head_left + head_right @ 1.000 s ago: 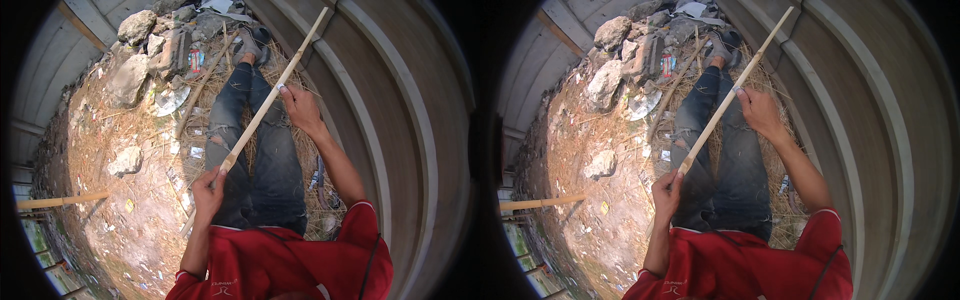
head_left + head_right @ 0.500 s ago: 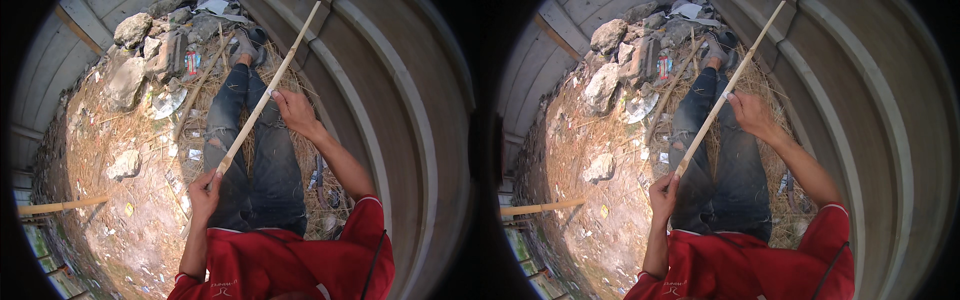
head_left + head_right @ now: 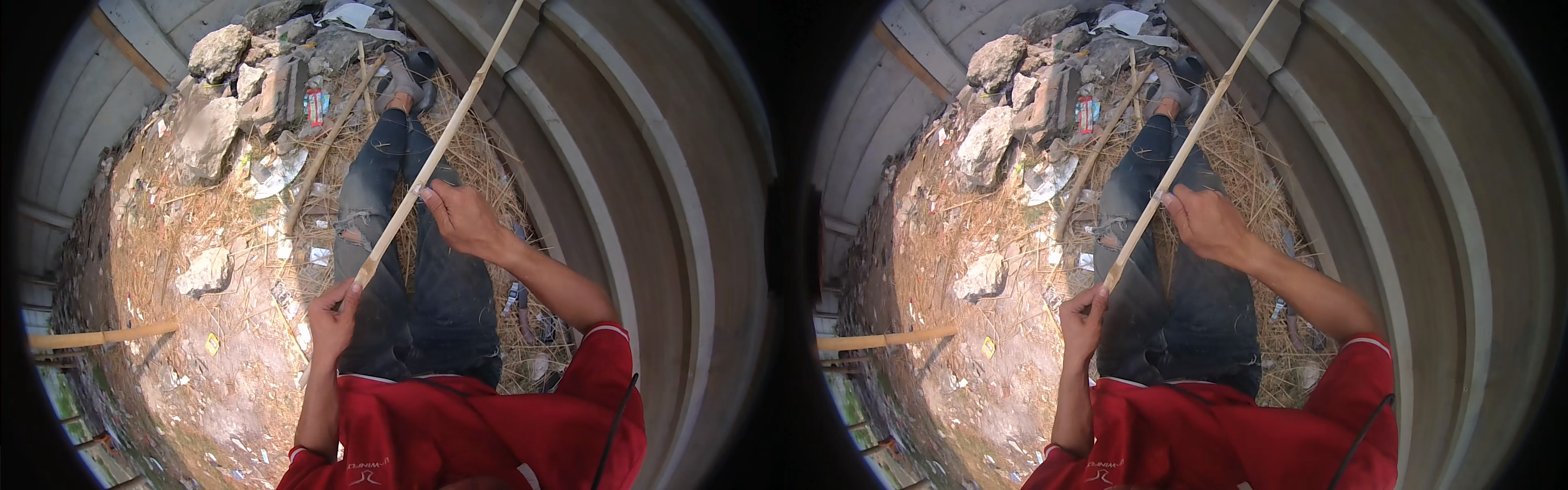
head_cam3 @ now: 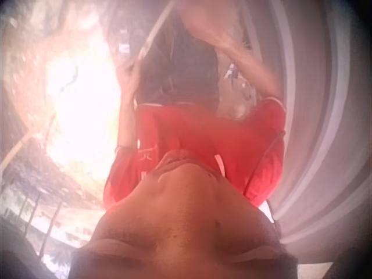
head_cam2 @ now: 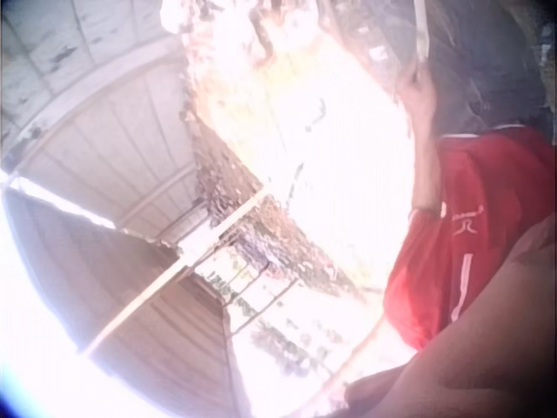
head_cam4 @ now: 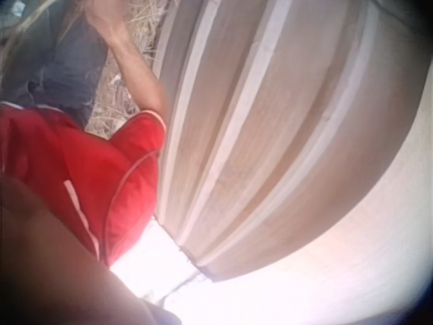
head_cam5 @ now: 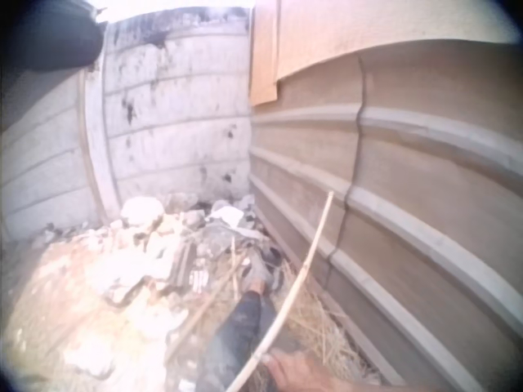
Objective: The person sits on straw and uses a knife to shave a long, thin bamboo stick. They hold the stick with their left hand and scrape along its length with the knife in their right hand, removing thin strips of material.
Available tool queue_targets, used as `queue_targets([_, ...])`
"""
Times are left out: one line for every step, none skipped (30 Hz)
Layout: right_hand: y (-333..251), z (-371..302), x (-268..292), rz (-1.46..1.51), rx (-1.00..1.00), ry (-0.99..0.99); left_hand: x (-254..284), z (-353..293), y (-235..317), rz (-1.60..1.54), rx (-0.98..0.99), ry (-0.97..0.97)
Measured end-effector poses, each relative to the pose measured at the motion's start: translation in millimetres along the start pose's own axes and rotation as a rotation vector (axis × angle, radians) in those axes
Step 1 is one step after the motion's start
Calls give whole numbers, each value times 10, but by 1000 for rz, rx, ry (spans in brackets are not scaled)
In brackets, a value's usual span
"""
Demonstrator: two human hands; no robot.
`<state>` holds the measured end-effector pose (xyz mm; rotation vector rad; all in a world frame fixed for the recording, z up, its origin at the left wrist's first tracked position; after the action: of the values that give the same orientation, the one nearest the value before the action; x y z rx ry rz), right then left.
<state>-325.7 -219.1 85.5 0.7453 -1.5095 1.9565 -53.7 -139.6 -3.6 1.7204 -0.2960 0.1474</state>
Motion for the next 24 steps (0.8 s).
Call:
queue_targets([-41,-8,25,-68,48,3,7,-9,-53,-16,28,-2])
queue_targets([33,16,-1,21,8,-29,-21,15,-61,-9,21,-26])
queue_targets([112,47,-52,115,-34,-62,-38,38,-39,3,18,-49])
queue_targets([171,54,-101,210,-76,-95,-56,43,-27,16,15,-72])
queue_targets([192,15,-188,303,-107,-174,-67,10,-54,-11,37,-64])
queue_targets([174,-22,-255,393,-136,-251,-95,-25,-73,-39,55,-55])
queue_targets([143,-57,-318,484,-164,-329,-107,-43,-86,-67,73,-47])
queue_targets([85,-53,-297,451,-139,-325,-109,-33,-80,-61,93,-63])
queue_targets([3,-41,-270,417,-113,-323,-108,-20,-46,-55,114,-79])
queue_targets([-48,-33,-254,383,-87,-320,-113,-16,-37,-49,135,-94])
queue_targets([3,6,-173,323,-96,-251,-98,-16,-32,-56,132,-76])
queue_targets([70,76,-62,262,-101,-182,-74,-9,-18,-63,126,-57])
queue_targets([130,133,54,201,-105,-112,-46,-2,-4,-71,120,-37])
queue_targets([175,161,163,213,-106,-57,-31,1,13,-76,103,-34])
queue_targets([240,168,275,225,-111,-2,-30,-4,10,-82,89,-34])
queue_targets([291,183,372,236,-116,52,-27,-3,14,-88,75,-34])
queue_targets([240,203,437,215,-81,41,-33,-6,6,-74,76,-35])
queue_targets([169,226,521,193,-47,29,-33,-8,0,-60,76,-37])
queue_targets([123,245,587,171,-14,20,-38,-8,0,-45,75,-41])
queue_targets([178,270,643,82,-32,44,-40,-11,-9,-47,74,-35])
queue_targets([236,302,700,-6,-50,68,-44,-18,-27,-49,73,-29])
queue_targets([272,344,766,-94,-63,94,-37,-24,-33,-51,69,-20])
queue_targets([355,381,846,-126,-111,120,-31,-32,-4,-40,28,-12])
queue_targets([433,422,919,-155,-158,146,-24,-39,15,-28,-12,-4])
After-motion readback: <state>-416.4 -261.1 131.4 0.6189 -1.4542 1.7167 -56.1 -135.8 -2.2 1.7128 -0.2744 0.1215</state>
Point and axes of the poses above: each hand's wrist, its own z-axis towards the middle knuckle, its own x-axis out of the back of the hand, y = z × x, the point moved 10 cm from there along z, towards the middle knuckle, and after that the axes turned 2 degrees about -x, right-handed, at the moved point
